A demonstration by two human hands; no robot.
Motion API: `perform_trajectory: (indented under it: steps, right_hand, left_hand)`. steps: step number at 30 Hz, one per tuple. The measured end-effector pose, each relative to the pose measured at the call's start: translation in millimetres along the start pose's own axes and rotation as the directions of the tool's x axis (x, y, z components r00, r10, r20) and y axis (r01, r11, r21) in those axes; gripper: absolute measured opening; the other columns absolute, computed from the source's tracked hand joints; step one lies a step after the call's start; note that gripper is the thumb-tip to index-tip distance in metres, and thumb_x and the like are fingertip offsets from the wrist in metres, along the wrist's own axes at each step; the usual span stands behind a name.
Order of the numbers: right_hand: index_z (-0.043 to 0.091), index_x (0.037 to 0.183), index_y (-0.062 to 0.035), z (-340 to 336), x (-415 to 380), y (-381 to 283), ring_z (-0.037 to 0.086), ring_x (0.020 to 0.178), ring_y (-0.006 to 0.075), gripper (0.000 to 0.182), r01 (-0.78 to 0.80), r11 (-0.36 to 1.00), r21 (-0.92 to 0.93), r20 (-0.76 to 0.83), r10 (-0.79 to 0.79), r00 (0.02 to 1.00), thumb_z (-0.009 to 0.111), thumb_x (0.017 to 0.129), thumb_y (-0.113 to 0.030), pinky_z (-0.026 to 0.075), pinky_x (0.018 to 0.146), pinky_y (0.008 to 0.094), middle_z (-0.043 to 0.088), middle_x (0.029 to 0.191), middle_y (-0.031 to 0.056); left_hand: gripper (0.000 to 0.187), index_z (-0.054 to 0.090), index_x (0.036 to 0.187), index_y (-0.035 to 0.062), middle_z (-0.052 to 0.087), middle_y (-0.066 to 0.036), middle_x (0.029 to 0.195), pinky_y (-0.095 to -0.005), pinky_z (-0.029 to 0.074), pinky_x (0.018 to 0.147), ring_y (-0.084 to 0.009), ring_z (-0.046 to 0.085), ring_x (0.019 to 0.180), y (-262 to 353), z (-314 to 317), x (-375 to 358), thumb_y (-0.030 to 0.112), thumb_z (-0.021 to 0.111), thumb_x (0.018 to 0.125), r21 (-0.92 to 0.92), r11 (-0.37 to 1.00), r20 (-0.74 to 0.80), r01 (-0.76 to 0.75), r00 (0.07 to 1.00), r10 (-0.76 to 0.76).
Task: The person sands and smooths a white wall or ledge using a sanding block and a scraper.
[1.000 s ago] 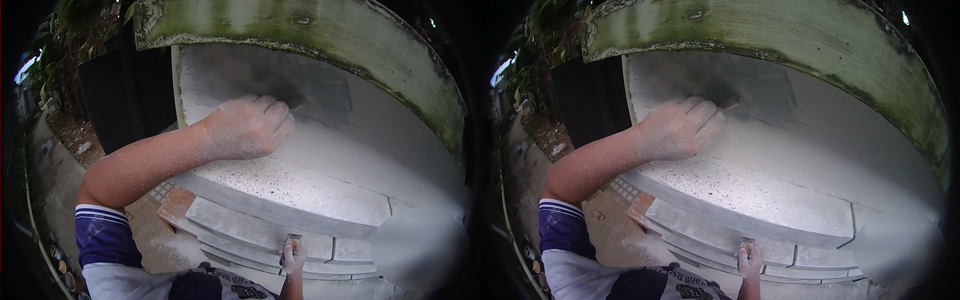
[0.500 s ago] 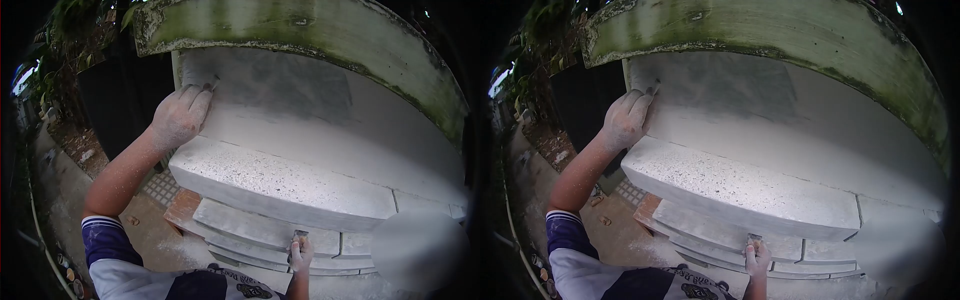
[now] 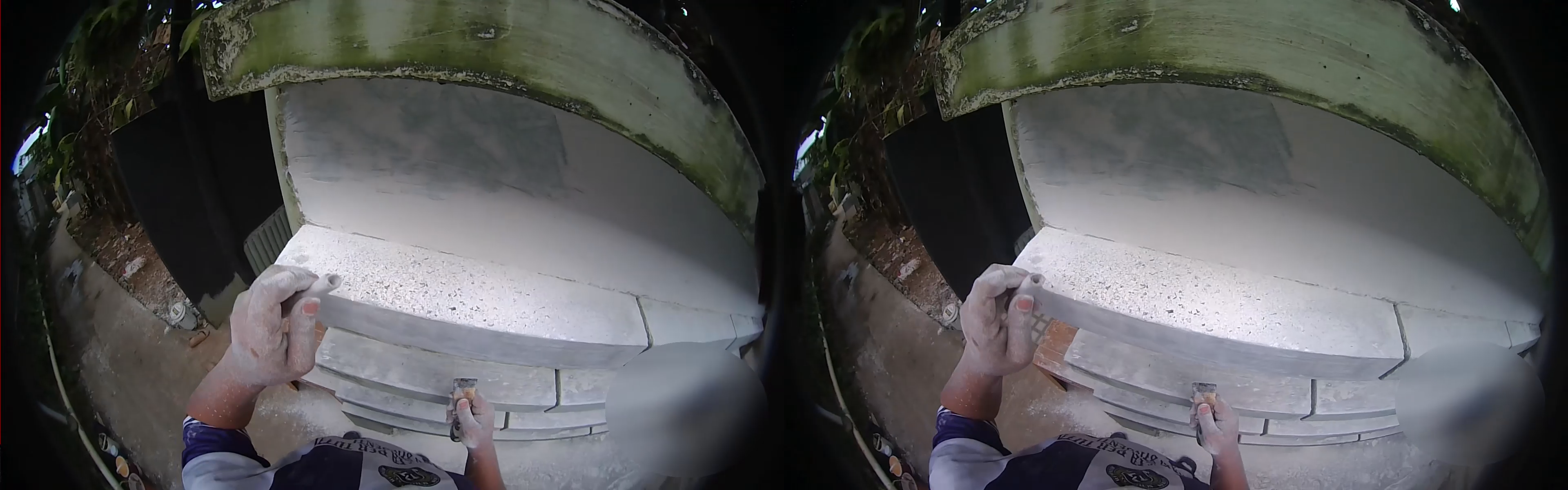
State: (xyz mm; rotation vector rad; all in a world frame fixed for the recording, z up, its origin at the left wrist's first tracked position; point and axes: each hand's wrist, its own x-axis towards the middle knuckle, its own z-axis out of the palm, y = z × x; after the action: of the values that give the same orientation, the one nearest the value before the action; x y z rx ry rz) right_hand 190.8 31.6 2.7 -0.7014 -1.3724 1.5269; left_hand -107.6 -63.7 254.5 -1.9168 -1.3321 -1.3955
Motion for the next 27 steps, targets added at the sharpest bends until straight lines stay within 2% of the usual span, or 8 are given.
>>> perform_trajectory:
  steps: [2,5,8,12,14,15,23,27]
  right_hand:
    - [0.064,0.107,0.0013,10.3,2.7,-9.6,0.06,0.066,0.0126,0.033,0.068,0.989,-0.13,0.032,-0.064,0.997,0.06,0.104,-0.031,0.049,0.061,0.0276,0.065,0.081,0.0059]
    - [0.07,0.1,0.0025,12.8,-0.4,-9.3,0.061,0.068,0.0178,0.029,0.198,0.946,-0.257,0.039,-0.194,0.98,0.065,0.1,-0.026,0.05,0.063,0.0303,0.065,0.081,0.0092]
    - [0.075,0.094,0.0027,19.8,2.7,-36.2,0.065,0.074,0.0216,0.027,0.338,0.887,-0.314,0.091,-0.326,0.941,0.07,0.095,-0.023,0.051,0.069,0.033,0.069,0.086,0.0124]
    - [0.077,0.097,0.0009,15.8,3.7,-47.0,0.069,0.087,0.0253,0.017,0.452,0.811,-0.372,0.247,-0.383,0.89,0.074,0.087,-0.012,0.055,0.074,0.0331,0.073,0.091,0.016]
    - [0.078,0.099,-0.0001,20.6,0.2,-53.8,0.07,0.091,0.0264,0.018,0.315,0.886,-0.34,0.182,-0.267,0.946,0.076,0.084,-0.011,0.056,0.077,0.033,0.074,0.095,0.0167]
    - [0.079,0.1,-0.0005,23.7,-1.3,-55.6,0.07,0.093,0.027,0.02,0.245,0.915,-0.319,0.152,-0.206,0.967,0.077,0.083,-0.011,0.056,0.078,0.0329,0.074,0.097,0.017]
    - [0.074,0.104,0.0006,-0.1,-3.3,-25.9,0.067,0.102,0.0237,0.02,0.407,0.876,-0.26,0.054,-0.407,0.912,0.074,0.088,-0.011,0.053,0.09,0.0356,0.07,0.105,0.0161]
    - [0.065,0.115,0.0024,-8.4,-1.3,-21.9,0.064,0.111,0.0239,0.027,0.329,0.903,-0.278,-0.089,-0.365,0.927,0.069,0.089,-0.007,0.049,0.097,0.0351,0.066,0.111,0.0172]
  left_hand:
    - [0.018,0.052,0.114,-0.0025,0.065,-0.018,0.091,-0.0312,0.054,0.063,-0.0242,0.067,0.071,17.7,30.6,-49.0,0.001,0.058,0.097,-0.192,0.979,0.183,-0.065,0.978,0.1]
    - [0.038,0.052,0.128,-0.0023,0.068,-0.02,0.103,-0.0387,0.058,0.073,-0.0346,0.07,0.083,32.1,82.2,-88.7,0.013,0.065,0.095,-0.19,0.963,0.59,0.191,0.806,-0.043]
    - [0.062,0.046,0.144,-0.0003,0.061,-0.019,0.111,-0.0421,0.057,0.076,-0.0356,0.066,0.093,20.7,124.3,-134.7,0.032,0.066,0.095,-0.189,0.92,0.65,0.344,0.746,-0.146]
    - [0.086,0.03,0.155,0.0008,0.052,-0.022,0.128,-0.0465,0.053,0.093,-0.0394,0.06,0.109,29.7,137.0,-128.2,0.04,0.071,0.09,-0.143,0.921,0.777,0.362,0.617,-0.122]
    - [0.092,0.023,0.158,0.0033,0.049,-0.022,0.133,-0.0481,0.05,0.099,-0.041,0.057,0.116,27.8,149.2,-134.7,0.04,0.072,0.089,-0.106,0.919,0.816,0.379,0.561,-0.137]
    - [0.091,0.024,0.158,0.0048,0.05,-0.023,0.133,-0.0487,0.05,0.099,-0.0418,0.058,0.116,28.4,154.1,-137.8,0.039,0.072,0.088,-0.125,0.909,0.812,0.398,0.568,-0.137]
    - [0.081,0.035,0.156,0.0108,0.055,-0.026,0.14,-0.0494,0.048,0.105,-0.0445,0.059,0.121,30.0,179.0,-155.2,0.025,0.068,0.083,-0.223,0.795,0.829,0.563,0.539,-0.149]
    - [0.077,0.04,0.153,0.0066,0.052,-0.027,0.146,-0.0487,0.043,0.111,-0.0442,0.054,0.129,28.0,192.9,-171.9,0.025,0.066,0.083,-0.24,0.854,0.807,0.461,0.584,-0.089]
